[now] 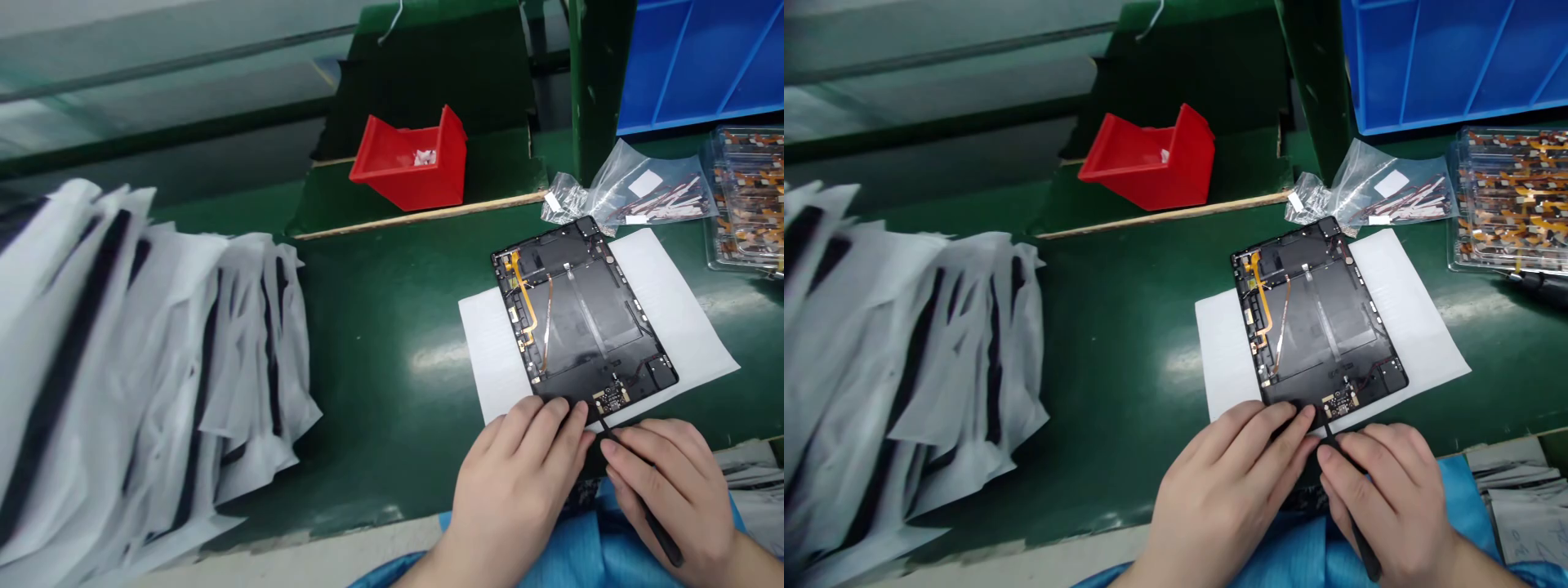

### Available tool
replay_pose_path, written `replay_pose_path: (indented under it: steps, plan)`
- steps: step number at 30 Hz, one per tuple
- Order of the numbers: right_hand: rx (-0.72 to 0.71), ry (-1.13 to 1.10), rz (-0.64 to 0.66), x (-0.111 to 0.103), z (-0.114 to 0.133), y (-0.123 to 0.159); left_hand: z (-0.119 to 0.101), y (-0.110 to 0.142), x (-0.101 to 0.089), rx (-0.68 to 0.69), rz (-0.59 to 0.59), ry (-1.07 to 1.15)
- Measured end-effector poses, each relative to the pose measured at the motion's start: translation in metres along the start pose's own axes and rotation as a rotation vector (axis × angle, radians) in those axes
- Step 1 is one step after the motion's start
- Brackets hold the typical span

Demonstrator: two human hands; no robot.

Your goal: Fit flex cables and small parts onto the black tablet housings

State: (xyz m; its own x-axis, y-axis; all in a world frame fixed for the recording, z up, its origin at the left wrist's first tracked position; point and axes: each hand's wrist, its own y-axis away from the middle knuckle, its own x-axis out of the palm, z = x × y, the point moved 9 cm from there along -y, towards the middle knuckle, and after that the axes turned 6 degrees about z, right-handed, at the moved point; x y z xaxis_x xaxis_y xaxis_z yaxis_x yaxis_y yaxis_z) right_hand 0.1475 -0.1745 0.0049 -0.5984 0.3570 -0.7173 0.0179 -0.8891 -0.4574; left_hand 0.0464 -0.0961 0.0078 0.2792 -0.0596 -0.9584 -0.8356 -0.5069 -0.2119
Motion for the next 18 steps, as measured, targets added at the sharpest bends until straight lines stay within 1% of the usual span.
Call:
replay_pose_path:
  steps: [3,6,12,18]
  plan:
    - [-0.009,0.004,0.002,0.0010,0.0000,0.0014,-0.0019,0.0045,0.0014,0.025,-0.016,-0.003]
    - [-0.012,0.013,0.004,0.0023,0.0002,0.0018,-0.0014,0.0059,0.0027,0.020,-0.012,0.035]
    - [-0.020,0.030,-0.015,0.0002,0.0016,-0.0009,0.0032,0.0006,0.0016,-0.042,-0.022,0.121]
    - [-0.015,0.042,-0.018,-0.0003,0.0014,-0.0018,0.0076,-0.0027,0.0003,-0.103,-0.028,0.155]
